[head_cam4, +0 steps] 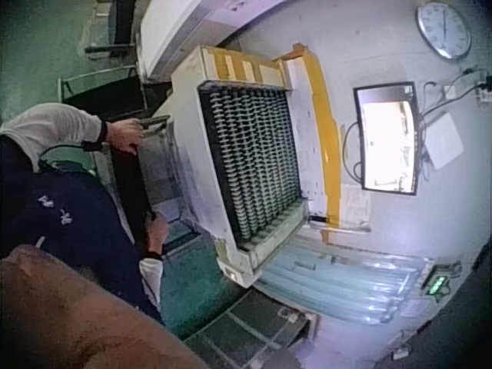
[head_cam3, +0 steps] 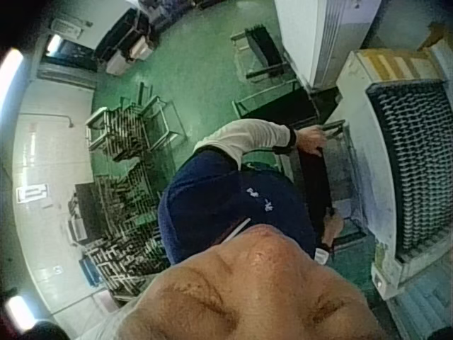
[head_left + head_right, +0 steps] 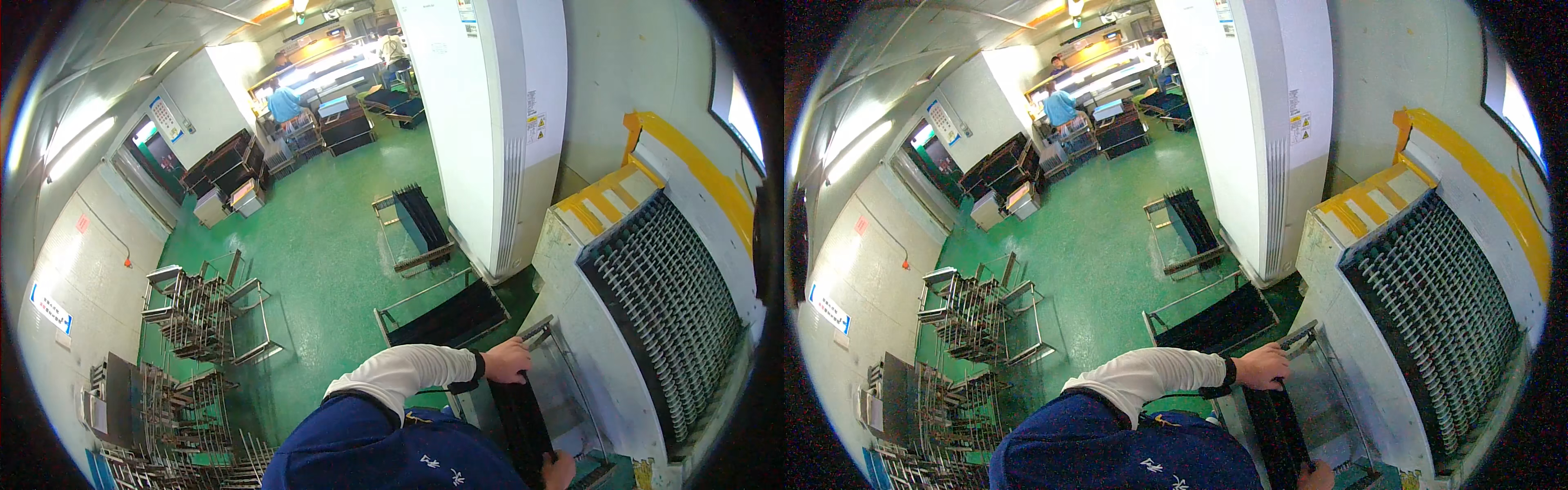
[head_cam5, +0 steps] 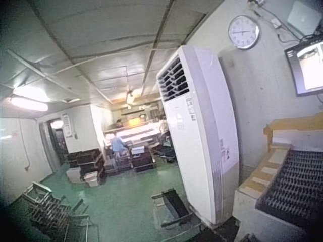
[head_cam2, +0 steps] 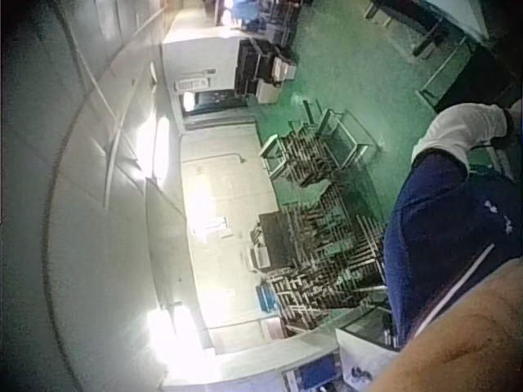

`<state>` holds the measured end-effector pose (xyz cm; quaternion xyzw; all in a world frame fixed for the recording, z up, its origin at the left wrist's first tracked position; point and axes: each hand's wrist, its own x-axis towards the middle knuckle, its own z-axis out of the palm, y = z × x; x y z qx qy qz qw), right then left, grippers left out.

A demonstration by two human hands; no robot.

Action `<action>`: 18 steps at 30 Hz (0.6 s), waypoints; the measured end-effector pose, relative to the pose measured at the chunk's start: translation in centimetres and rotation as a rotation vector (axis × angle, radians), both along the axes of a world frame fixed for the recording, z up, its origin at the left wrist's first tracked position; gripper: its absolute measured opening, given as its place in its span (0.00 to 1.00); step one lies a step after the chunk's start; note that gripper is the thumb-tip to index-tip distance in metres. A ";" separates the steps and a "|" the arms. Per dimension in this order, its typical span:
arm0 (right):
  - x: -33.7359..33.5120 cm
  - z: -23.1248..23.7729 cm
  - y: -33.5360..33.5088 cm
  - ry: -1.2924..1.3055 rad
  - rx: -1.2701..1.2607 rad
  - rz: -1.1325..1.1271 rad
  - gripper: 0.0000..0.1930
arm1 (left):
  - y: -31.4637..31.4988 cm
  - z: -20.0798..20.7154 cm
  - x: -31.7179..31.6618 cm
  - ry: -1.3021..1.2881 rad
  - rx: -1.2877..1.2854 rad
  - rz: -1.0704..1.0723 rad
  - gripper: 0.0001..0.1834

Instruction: The recorder feeds blue industrial plates into a processing machine and organizes them into a rack.

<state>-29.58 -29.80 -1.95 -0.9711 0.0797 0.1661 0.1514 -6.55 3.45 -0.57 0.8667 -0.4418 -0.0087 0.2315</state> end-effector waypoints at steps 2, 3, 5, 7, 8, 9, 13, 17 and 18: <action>0.1 0.2 0.0 0.014 0.009 -0.001 0.23 | 0.0 0.2 -0.1 0.004 0.003 0.001 0.17; 0.1 0.3 0.0 0.021 0.013 -0.002 0.23 | 0.0 0.3 -0.1 0.006 0.005 0.001 0.17; 0.2 0.1 0.1 0.032 -0.016 0.003 0.24 | 0.1 0.1 0.0 0.003 0.007 -0.001 0.16; 0.2 0.0 0.1 0.039 -0.031 0.001 0.24 | 0.1 0.1 0.0 0.003 -0.001 -0.004 0.16; 0.1 0.0 0.1 0.041 -0.030 -0.002 0.24 | 0.0 0.3 -0.1 0.004 -0.009 -0.004 0.16; 0.1 0.0 0.1 0.042 -0.030 -0.005 0.24 | 0.0 0.3 -0.1 0.005 -0.016 -0.004 0.16; 0.3 0.3 0.2 0.023 -0.011 0.018 0.25 | 0.3 -0.2 -0.1 -0.006 -0.029 -0.006 0.16; 0.4 -2.2 -2.3 -0.010 -0.022 0.081 0.26 | 0.0 -0.8 0.1 -0.031 -0.027 -0.007 0.15; 0.5 -2.6 -2.7 -0.025 -0.029 0.108 0.27 | -0.1 -0.8 0.2 -0.045 -0.025 -0.005 0.15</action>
